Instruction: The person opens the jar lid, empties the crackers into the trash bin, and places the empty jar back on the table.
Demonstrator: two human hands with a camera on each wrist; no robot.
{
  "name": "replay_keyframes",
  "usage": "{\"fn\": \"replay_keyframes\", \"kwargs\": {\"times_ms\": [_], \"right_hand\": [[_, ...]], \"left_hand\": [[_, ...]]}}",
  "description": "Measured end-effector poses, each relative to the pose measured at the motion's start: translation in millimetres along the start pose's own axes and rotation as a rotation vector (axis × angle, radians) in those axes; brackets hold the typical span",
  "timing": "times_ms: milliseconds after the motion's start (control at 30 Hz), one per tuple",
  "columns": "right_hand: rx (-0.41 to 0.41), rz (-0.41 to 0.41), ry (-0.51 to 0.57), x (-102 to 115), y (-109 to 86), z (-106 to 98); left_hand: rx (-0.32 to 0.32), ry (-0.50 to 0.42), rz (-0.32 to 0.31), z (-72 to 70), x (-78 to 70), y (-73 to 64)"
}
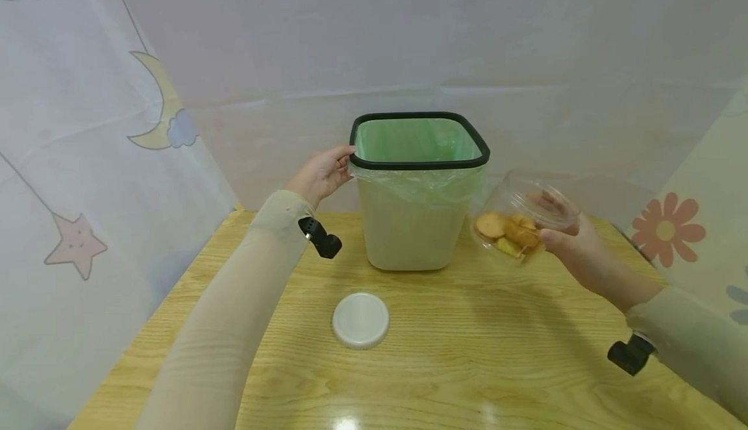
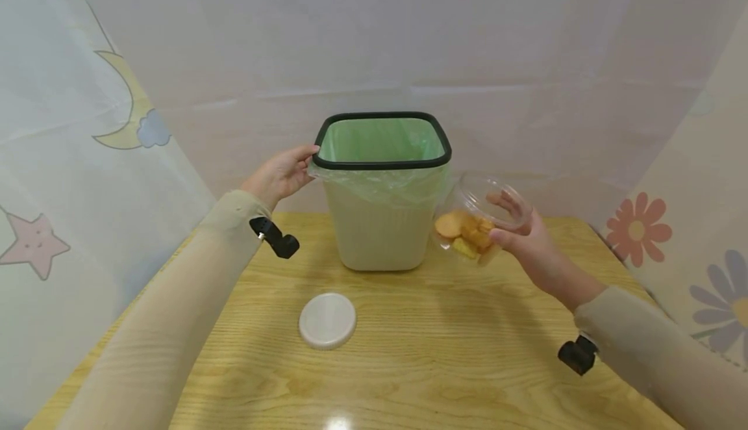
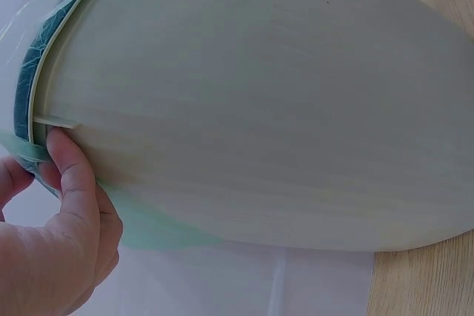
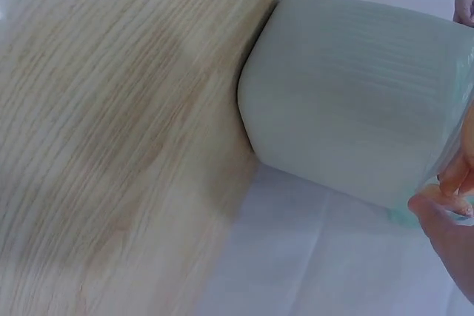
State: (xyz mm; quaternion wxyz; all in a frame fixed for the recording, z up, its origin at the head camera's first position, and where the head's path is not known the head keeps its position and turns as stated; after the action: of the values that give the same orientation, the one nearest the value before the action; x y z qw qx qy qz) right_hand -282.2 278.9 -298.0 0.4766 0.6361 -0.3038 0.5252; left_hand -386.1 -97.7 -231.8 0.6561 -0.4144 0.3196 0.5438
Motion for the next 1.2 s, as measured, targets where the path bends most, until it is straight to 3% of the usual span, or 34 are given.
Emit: {"fn": "replay_keyframes", "kwargs": {"times_ms": [467,833,1200], "right_hand": [[-0.009,0.023,0.072,12,7.4,-14],[-0.075,0.003,0.158,21,12.6,-23],[-0.089,0.004,0.147,29,17.6,-25]], "left_hand": [[0.022,-0.027,-0.005,2.4,1.4,0.8],[0.017,-0.032,-0.011,5.2,2.3,-0.5],[0.010,-0.030,-0.018,4.3,2.7,-0.9]]}}
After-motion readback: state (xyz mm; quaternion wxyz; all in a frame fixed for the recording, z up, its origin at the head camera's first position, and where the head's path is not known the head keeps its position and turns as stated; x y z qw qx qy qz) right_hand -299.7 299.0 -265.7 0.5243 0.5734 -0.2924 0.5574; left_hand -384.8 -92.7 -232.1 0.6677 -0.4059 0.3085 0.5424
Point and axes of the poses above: each hand's wrist, its own y-axis towards the middle knuckle, its own z-axis out of the palm, x = y × z, the point moved 6 cm from there along y, towards the middle knuckle, and after that the axes turned 1 degree about x, right-handed, at the moved point
